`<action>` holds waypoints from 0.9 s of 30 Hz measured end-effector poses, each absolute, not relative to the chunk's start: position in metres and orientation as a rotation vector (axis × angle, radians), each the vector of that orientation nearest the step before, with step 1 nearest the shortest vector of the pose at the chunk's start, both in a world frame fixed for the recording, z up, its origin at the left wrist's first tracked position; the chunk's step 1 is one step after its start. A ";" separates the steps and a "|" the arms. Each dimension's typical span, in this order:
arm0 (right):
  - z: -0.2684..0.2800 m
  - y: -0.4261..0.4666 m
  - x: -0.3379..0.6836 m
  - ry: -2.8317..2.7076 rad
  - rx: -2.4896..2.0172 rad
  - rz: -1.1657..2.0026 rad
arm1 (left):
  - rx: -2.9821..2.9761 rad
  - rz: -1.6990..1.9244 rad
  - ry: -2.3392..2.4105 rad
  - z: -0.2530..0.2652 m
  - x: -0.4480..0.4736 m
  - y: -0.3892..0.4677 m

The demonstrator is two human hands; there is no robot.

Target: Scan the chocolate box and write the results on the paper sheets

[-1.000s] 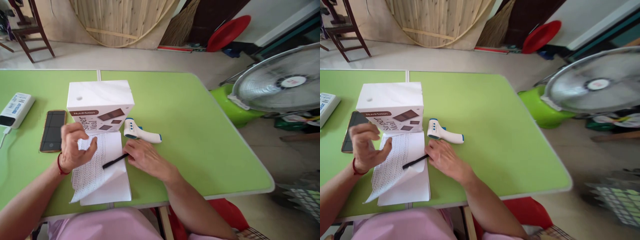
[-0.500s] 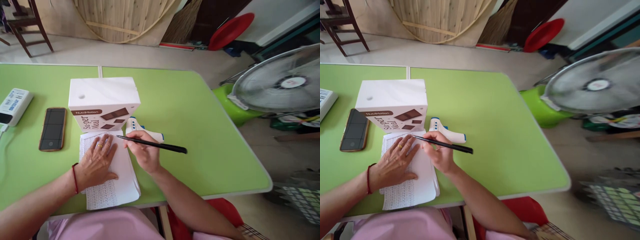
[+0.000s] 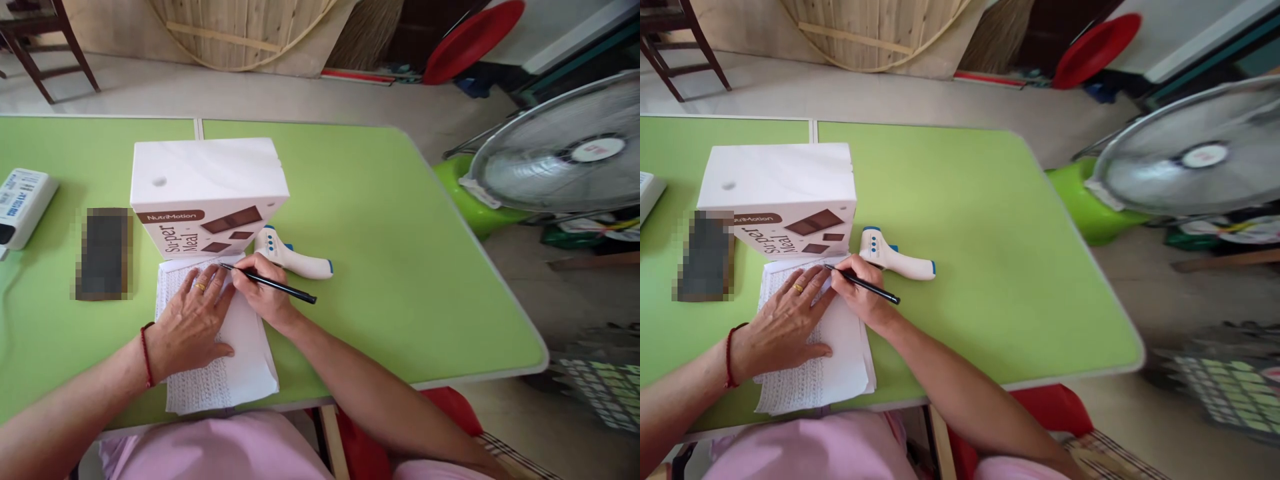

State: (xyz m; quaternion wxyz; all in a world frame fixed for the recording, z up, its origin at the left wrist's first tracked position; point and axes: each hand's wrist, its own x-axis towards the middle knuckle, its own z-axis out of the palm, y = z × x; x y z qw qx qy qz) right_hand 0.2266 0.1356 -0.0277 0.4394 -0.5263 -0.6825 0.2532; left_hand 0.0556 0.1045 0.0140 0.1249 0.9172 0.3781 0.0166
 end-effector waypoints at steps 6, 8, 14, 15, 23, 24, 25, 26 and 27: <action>-0.029 0.136 0.226 -1.698 -1.321 0.622 | 2.692 0.003 1.100 0.015 0.057 0.104; -0.029 0.136 0.226 -1.704 -1.307 0.622 | 2.702 -0.021 1.095 0.016 0.057 0.104; -0.029 0.136 0.227 -1.739 -1.354 0.618 | 2.678 0.028 1.094 0.015 0.057 0.104; -0.029 0.136 0.227 -1.740 -1.352 0.619 | 2.672 0.042 1.091 0.015 0.057 0.104; -0.029 0.136 0.227 -1.716 -1.344 0.619 | 2.674 0.050 1.084 0.015 0.057 0.105; -0.029 0.136 0.227 -1.708 -1.348 0.609 | 2.679 0.035 1.084 0.016 0.057 0.105; -0.029 0.136 0.226 -1.702 -1.348 0.601 | 2.684 0.021 1.083 0.016 0.057 0.106; -0.030 0.136 0.226 -1.698 -1.342 0.595 | 2.690 0.011 1.081 0.017 0.057 0.106; -0.030 0.136 0.226 -1.696 -1.333 0.592 | 2.695 0.004 1.078 0.017 0.057 0.106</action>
